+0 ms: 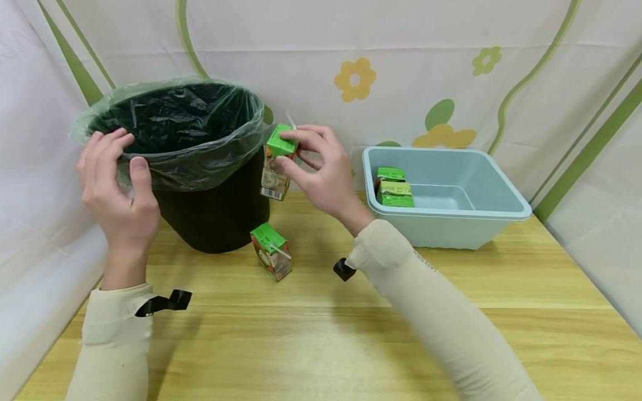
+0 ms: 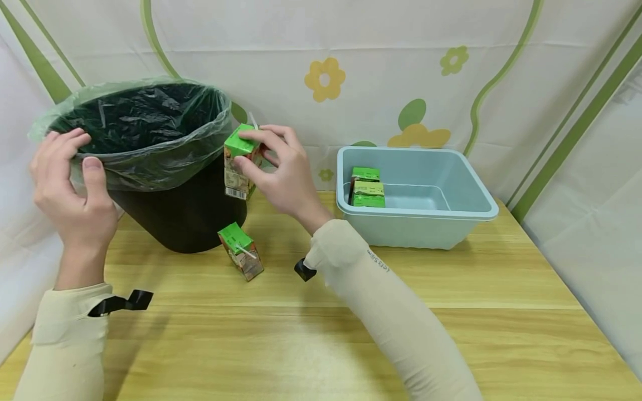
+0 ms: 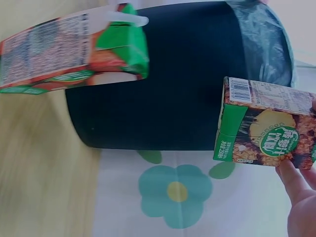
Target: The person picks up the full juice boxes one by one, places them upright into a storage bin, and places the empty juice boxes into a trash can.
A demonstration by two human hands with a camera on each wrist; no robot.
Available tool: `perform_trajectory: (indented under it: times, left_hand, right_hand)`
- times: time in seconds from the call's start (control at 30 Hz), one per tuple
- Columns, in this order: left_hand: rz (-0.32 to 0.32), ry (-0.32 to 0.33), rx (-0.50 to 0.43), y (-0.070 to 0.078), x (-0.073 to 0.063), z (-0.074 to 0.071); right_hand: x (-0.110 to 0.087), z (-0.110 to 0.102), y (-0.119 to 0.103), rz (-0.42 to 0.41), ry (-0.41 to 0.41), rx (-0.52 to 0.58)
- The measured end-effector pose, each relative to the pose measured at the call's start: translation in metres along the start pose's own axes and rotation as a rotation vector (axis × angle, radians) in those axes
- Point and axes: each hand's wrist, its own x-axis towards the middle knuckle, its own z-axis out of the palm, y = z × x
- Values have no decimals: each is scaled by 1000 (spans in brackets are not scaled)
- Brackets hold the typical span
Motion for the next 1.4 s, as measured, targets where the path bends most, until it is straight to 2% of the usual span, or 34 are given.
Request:
perform_trajectory:
  times: [0.47,0.73,0.93,1.17,1.33,1.4]
  left_hand:
    - [0,2,5,4,0,0]
    - [-1,0,4,3,-1,1]
    - [-3,1,3,2,0,0]
    - [-23,-8,-5,21,-3,3]
    - [-18,-8,2,7,-2,0]
    - [-12,-2,1,4,-2,-1]
  right_hand:
    - [28,-3,-32,3,120,150]
    - [41,-6,-47,-79,177,207]
    - [46,-1,-51,-133,205,252]
    - [50,14,-57,-124,244,249]
    - [53,28,-59,-143,246,238]
    - [54,32,-60,-121,238,223]
